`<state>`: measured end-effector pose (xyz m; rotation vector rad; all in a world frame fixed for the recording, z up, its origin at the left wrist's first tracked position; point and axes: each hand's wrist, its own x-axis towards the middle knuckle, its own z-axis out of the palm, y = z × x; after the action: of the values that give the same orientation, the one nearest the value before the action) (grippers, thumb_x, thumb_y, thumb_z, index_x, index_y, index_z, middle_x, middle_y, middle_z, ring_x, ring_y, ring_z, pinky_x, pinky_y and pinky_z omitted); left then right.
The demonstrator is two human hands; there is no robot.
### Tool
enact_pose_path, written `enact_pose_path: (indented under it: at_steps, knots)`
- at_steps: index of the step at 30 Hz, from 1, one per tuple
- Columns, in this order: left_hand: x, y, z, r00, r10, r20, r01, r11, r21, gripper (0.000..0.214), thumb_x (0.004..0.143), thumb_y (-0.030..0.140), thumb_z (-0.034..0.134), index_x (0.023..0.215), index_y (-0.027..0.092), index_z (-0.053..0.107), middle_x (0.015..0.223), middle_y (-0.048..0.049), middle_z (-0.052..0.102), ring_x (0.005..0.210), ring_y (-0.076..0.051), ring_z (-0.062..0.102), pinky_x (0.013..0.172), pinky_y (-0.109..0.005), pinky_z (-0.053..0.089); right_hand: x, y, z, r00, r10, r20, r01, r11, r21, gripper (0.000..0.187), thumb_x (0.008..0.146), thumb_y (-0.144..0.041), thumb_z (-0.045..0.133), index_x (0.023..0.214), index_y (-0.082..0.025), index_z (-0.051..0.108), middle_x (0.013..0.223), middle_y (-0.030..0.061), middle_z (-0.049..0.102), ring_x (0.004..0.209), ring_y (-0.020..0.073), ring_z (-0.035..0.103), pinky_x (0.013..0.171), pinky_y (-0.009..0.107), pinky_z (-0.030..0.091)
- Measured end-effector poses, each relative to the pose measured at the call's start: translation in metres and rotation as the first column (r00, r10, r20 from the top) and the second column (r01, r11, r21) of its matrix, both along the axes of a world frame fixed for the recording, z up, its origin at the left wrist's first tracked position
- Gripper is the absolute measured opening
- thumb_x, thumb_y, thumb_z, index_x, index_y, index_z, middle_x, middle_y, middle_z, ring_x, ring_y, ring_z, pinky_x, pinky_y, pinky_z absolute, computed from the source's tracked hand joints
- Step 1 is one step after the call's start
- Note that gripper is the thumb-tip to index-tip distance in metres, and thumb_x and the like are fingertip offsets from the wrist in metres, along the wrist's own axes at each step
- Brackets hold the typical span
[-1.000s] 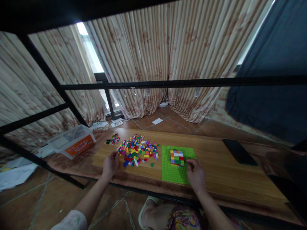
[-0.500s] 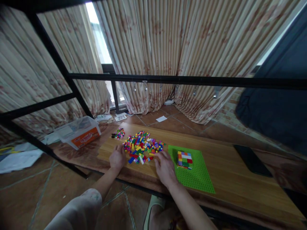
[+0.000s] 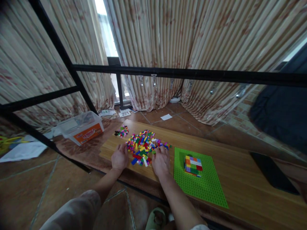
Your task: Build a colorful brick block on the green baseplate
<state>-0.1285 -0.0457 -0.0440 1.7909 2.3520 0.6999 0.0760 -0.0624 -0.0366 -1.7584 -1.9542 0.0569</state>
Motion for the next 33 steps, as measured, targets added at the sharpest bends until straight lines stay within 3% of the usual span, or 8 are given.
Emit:
enact_pose_path:
  at_steps: [6, 14, 21, 24, 28, 33]
  knots:
    - [0.000, 0.000, -0.001, 1.000, 0.002, 0.001, -0.002, 1.000, -0.002, 0.031, 0.096, 0.032, 0.037, 0.115, 0.023, 0.060, 0.108, -0.0076, 0.060, 0.085, -0.019, 0.063, 0.064, -0.026, 0.041, 0.003, 0.002, -0.002, 0.999, -0.021, 0.028, 0.021, 1.000, -0.001, 0.023, 0.081, -0.021, 0.056, 0.102, -0.019, 0.066, 0.102, 0.0109, 0.058, 0.100, 0.0267, 0.050, 0.091, 0.040, 0.041]
    - [0.001, 0.000, -0.001, 0.999, 0.021, -0.031, -0.020, 1.000, 0.020, 0.027, 0.096, 0.031, 0.038, 0.110, 0.023, 0.060, 0.109, -0.0063, 0.061, 0.083, -0.019, 0.064, 0.061, -0.027, 0.038, -0.003, 0.003, -0.007, 1.000, 0.029, -0.010, -0.029, 0.999, 0.037, 0.015, 0.087, -0.027, 0.054, 0.093, -0.023, 0.067, 0.110, 0.0077, 0.056, 0.103, 0.0246, 0.048, 0.092, 0.039, 0.039]
    - [0.001, 0.001, -0.001, 0.999, 0.006, -0.050, -0.004, 0.999, 0.044, 0.027, 0.095, 0.029, 0.039, 0.109, 0.022, 0.061, 0.107, -0.0067, 0.062, 0.085, -0.019, 0.064, 0.061, -0.027, 0.038, -0.012, -0.005, 0.006, 0.995, 0.069, -0.071, -0.066, 0.997, 0.043, 0.018, 0.085, -0.021, 0.055, 0.099, -0.022, 0.066, 0.118, 0.0092, 0.056, 0.111, 0.0275, 0.045, 0.095, 0.044, 0.036]
    - [0.001, 0.001, -0.002, 0.999, 0.010, -0.053, -0.008, 0.999, 0.046, 0.026, 0.095, 0.029, 0.040, 0.109, 0.022, 0.061, 0.107, -0.0070, 0.062, 0.084, -0.019, 0.063, 0.060, -0.027, 0.037, -0.028, -0.015, 0.016, 0.970, 0.218, -0.106, -0.210, 0.974, 0.084, 0.025, 0.086, -0.020, 0.053, 0.108, -0.025, 0.064, 0.122, 0.0077, 0.055, 0.112, 0.0265, 0.044, 0.096, 0.043, 0.035]
    - [0.000, 0.001, -0.002, 0.997, 0.018, -0.071, -0.014, 0.998, 0.059, 0.027, 0.095, 0.029, 0.039, 0.109, 0.021, 0.061, 0.106, -0.0077, 0.062, 0.081, -0.019, 0.063, 0.058, -0.028, 0.037, -0.052, -0.028, 0.021, 0.874, 0.486, -0.004, -0.486, 0.874, 0.007, 0.022, 0.085, -0.019, 0.056, 0.106, -0.022, 0.063, 0.117, 0.0060, 0.057, 0.110, 0.0247, 0.043, 0.094, 0.040, 0.036]
    - [-0.002, 0.004, -0.001, 0.997, 0.005, -0.078, 0.002, 0.996, 0.085, 0.028, 0.094, 0.029, 0.039, 0.108, 0.020, 0.061, 0.104, -0.0080, 0.063, 0.081, -0.019, 0.062, 0.058, -0.027, 0.037, -0.064, -0.024, 0.011, 0.837, 0.536, 0.110, -0.532, 0.844, -0.063, 0.019, 0.090, -0.015, 0.048, 0.097, -0.019, 0.065, 0.117, 0.0078, 0.058, 0.109, 0.0231, 0.043, 0.089, 0.038, 0.037]
